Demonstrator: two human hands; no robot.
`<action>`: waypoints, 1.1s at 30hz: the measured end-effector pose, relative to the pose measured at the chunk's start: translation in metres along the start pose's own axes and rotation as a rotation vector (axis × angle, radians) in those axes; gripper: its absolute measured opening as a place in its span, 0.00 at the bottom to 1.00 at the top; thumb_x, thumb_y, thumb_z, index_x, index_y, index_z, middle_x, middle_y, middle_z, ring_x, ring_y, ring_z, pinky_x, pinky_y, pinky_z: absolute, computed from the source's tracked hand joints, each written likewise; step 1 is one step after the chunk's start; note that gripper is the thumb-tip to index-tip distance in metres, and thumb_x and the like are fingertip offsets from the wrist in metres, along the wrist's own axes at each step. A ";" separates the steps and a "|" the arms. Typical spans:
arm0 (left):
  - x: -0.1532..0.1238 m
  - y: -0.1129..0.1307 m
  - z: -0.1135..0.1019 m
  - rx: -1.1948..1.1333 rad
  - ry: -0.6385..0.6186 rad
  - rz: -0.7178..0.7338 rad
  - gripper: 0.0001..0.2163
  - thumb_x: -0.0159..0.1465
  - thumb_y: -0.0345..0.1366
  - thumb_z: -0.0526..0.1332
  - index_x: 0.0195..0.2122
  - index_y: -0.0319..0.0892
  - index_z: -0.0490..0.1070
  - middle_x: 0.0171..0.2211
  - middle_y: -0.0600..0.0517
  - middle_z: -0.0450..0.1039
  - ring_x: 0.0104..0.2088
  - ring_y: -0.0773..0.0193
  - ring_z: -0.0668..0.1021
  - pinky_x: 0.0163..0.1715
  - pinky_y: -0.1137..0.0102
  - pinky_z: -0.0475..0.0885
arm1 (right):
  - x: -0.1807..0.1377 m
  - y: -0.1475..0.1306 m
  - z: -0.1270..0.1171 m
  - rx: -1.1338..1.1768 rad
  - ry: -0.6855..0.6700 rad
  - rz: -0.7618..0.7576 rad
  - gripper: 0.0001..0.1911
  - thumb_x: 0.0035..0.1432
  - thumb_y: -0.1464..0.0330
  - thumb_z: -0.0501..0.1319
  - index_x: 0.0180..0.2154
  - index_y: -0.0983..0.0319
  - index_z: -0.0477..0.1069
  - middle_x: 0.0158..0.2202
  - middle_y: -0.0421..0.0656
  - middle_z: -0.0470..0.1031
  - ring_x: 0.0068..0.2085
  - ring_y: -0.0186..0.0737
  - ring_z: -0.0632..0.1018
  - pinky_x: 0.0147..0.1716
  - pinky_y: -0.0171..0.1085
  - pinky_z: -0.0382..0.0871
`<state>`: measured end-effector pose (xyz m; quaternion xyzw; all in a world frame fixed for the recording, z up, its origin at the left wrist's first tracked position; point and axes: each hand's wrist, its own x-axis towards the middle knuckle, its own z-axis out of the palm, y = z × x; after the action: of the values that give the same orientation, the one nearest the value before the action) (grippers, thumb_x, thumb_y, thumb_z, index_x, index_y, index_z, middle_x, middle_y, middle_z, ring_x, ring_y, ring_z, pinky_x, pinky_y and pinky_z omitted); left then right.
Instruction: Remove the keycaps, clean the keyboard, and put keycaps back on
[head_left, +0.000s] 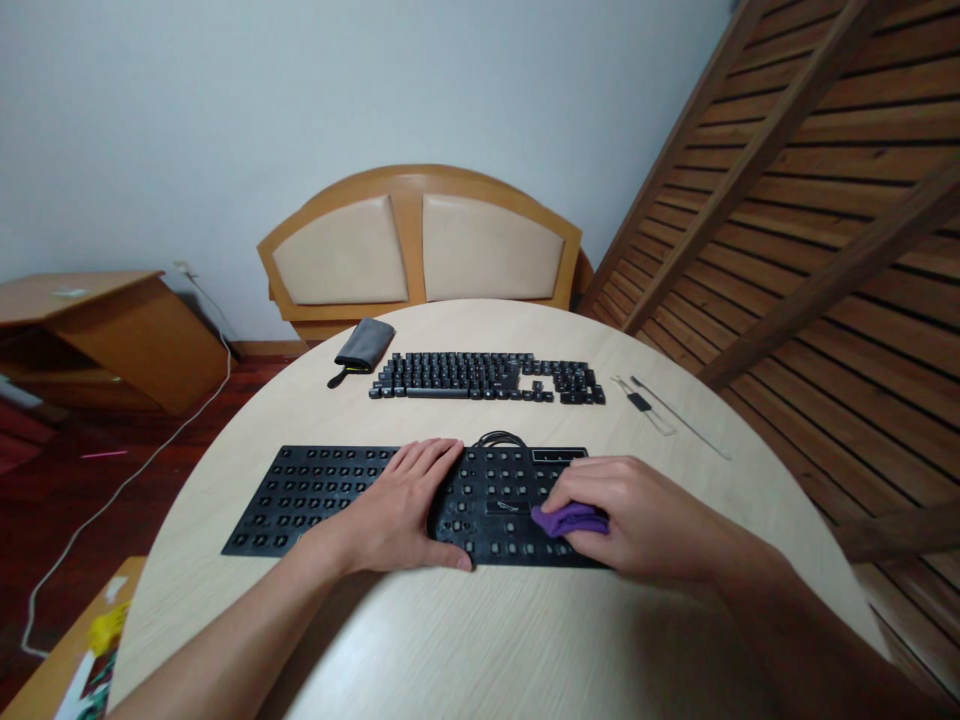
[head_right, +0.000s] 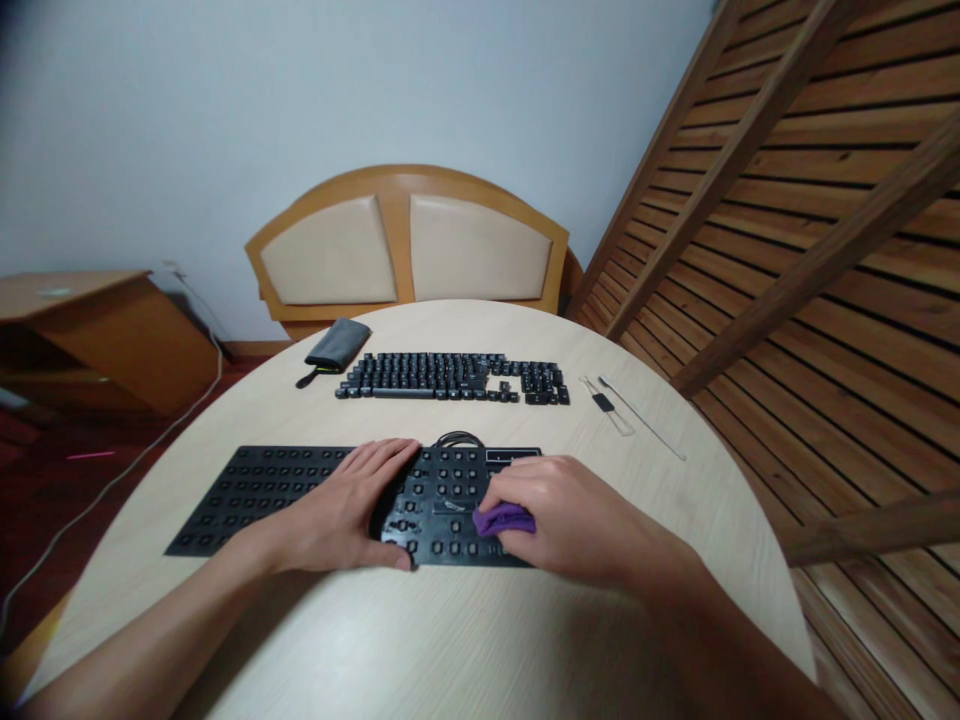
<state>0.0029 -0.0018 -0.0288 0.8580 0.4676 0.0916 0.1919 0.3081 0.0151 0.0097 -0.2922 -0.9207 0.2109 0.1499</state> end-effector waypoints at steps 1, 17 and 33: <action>0.000 0.000 0.000 0.004 -0.003 -0.002 0.58 0.49 0.70 0.66 0.73 0.39 0.48 0.69 0.34 0.54 0.68 0.34 0.59 0.67 0.39 0.51 | 0.001 -0.003 0.005 0.004 -0.053 -0.013 0.11 0.53 0.76 0.63 0.38 0.57 0.78 0.35 0.36 0.81 0.36 0.36 0.79 0.40 0.34 0.66; 0.001 0.000 0.000 0.014 -0.003 0.003 0.57 0.50 0.69 0.66 0.73 0.39 0.48 0.69 0.34 0.54 0.68 0.34 0.59 0.67 0.41 0.51 | 0.018 -0.032 0.062 -0.252 -0.101 -0.343 0.03 0.63 0.72 0.63 0.39 0.61 0.75 0.37 0.41 0.80 0.35 0.41 0.76 0.31 0.39 0.64; 0.000 -0.001 -0.001 0.004 0.000 0.017 0.58 0.50 0.70 0.66 0.73 0.41 0.47 0.69 0.34 0.55 0.67 0.34 0.60 0.67 0.40 0.52 | -0.012 -0.014 -0.004 0.077 -0.295 0.209 0.16 0.43 0.81 0.62 0.29 0.54 0.81 0.30 0.33 0.83 0.31 0.35 0.81 0.32 0.32 0.69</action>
<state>0.0023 -0.0009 -0.0279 0.8624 0.4603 0.0921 0.1895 0.3119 -0.0014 0.0179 -0.3463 -0.8885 0.3010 0.0017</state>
